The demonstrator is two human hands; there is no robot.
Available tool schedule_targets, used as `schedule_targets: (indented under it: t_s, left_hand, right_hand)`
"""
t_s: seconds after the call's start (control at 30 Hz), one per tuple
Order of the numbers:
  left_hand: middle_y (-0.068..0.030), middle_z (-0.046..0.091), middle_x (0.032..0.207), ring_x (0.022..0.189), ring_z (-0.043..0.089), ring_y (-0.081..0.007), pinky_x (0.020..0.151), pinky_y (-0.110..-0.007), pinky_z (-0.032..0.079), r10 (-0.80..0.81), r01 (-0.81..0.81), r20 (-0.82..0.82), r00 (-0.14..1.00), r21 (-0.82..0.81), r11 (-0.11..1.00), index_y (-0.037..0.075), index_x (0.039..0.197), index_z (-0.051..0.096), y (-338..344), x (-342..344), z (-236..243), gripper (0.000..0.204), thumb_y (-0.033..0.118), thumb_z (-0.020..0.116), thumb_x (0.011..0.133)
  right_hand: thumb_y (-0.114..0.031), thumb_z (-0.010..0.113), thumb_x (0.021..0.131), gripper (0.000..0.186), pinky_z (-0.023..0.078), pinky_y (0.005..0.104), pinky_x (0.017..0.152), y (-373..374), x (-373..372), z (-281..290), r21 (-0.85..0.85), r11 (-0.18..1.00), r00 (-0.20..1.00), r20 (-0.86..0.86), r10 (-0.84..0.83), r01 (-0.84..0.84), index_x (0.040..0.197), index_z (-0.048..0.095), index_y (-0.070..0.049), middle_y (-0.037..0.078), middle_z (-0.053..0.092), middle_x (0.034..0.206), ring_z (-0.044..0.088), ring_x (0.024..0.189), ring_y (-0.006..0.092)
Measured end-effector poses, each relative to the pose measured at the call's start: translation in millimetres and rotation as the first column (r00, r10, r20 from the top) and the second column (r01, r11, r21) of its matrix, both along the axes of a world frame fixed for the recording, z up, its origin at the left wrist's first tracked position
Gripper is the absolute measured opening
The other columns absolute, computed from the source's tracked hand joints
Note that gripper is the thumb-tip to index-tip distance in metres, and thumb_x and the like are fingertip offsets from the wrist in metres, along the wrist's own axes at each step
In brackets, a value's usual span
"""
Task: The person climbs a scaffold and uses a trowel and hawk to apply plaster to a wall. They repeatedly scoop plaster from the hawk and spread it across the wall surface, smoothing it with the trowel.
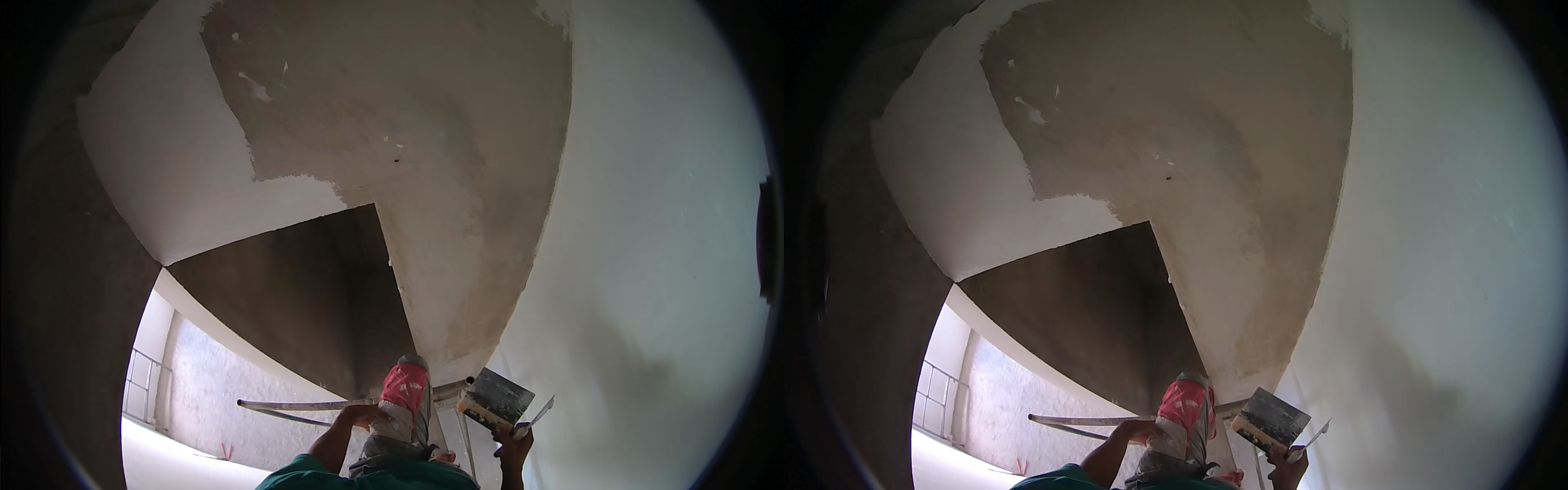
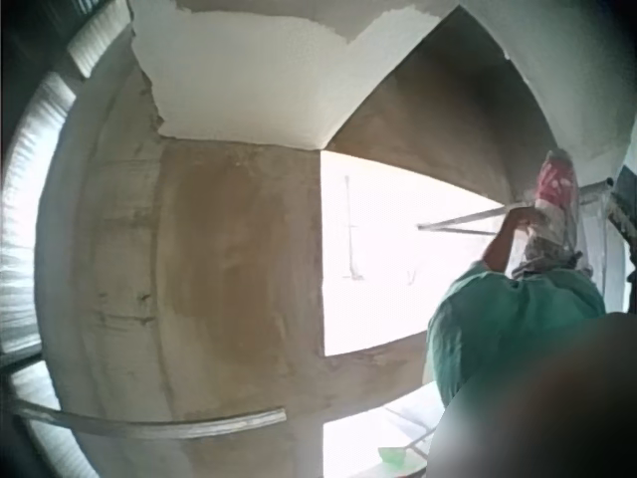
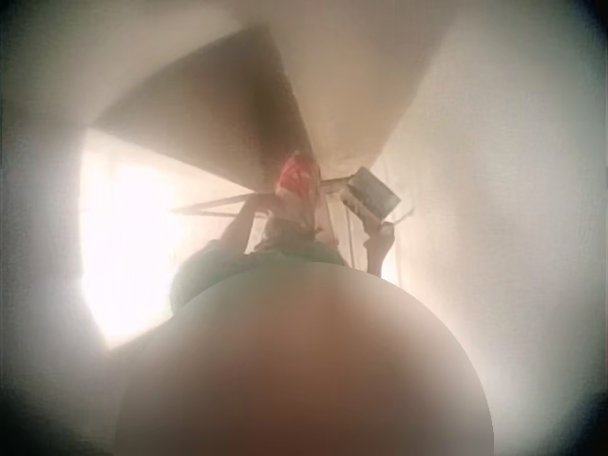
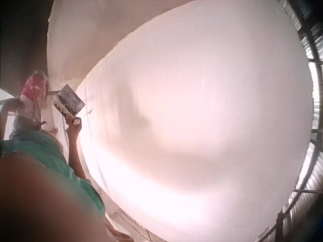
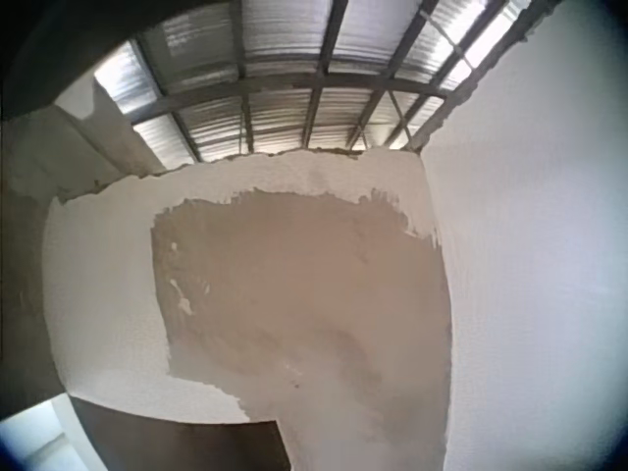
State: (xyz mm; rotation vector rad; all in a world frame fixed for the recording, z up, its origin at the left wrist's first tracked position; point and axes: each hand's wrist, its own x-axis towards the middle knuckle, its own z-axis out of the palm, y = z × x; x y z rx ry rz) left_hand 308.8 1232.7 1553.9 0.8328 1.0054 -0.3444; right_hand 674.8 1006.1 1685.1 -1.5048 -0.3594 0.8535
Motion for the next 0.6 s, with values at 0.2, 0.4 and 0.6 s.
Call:
schedule_targets:
  t_s: [0.2, 0.4, 0.6]
  left_hand:
    - [-0.0114, 0.058, 0.127, 0.118, 0.056, -0.0252, 0.097, -0.047, 0.048, 0.043, -0.030, 0.130, 0.991, -0.100, 0.995, 0.004, 0.137, 0.043, 11, -14, -30, 0.065, 0.031, 0.071, 0.086]
    - [-0.0070, 0.065, 0.112, 0.104, 0.063, -0.0223, 0.091, -0.045, 0.051, 0.227, -0.227, 0.220, 0.949, -0.026, 0.974, 0.003, 0.131, 0.050, 3, -27, -28, 0.052, 0.032, 0.065, 0.091]
    - [-0.0118, 0.055, 0.131, 0.123, 0.050, -0.0231, 0.103, -0.044, 0.039, 0.731, -0.742, 0.131, 0.670, 0.151, 0.653, 0.013, 0.145, 0.039, -46, -32, -47, 0.055, 0.040, 0.049, 0.097]
  right_hand:
    - [0.001, 0.069, 0.079, 0.030, 0.055, 0.0302, 0.046, -3, 4, 1, 0.032, 0.999, 0.999, 0.029, -0.019, 0.018, 0.089, 0.042, -0.007, 0.010, 0.059, 0.074, 0.067, 0.061, 0.0232]
    - [0.003, 0.069, 0.078, 0.034, 0.056, 0.0313, 0.046, -4, 3, 27, -0.049, 0.999, 1.000, -0.012, 0.003, -0.003, 0.092, 0.040, -0.007, 0.012, 0.061, 0.077, 0.068, 0.061, 0.0248]
    - [0.004, 0.067, 0.078, 0.033, 0.056, 0.0315, 0.048, -2, -2, 7, 0.021, 1.000, 0.999, -0.033, -0.005, 0.006, 0.092, 0.040, -0.007, 0.013, 0.061, 0.078, 0.067, 0.061, 0.0245]
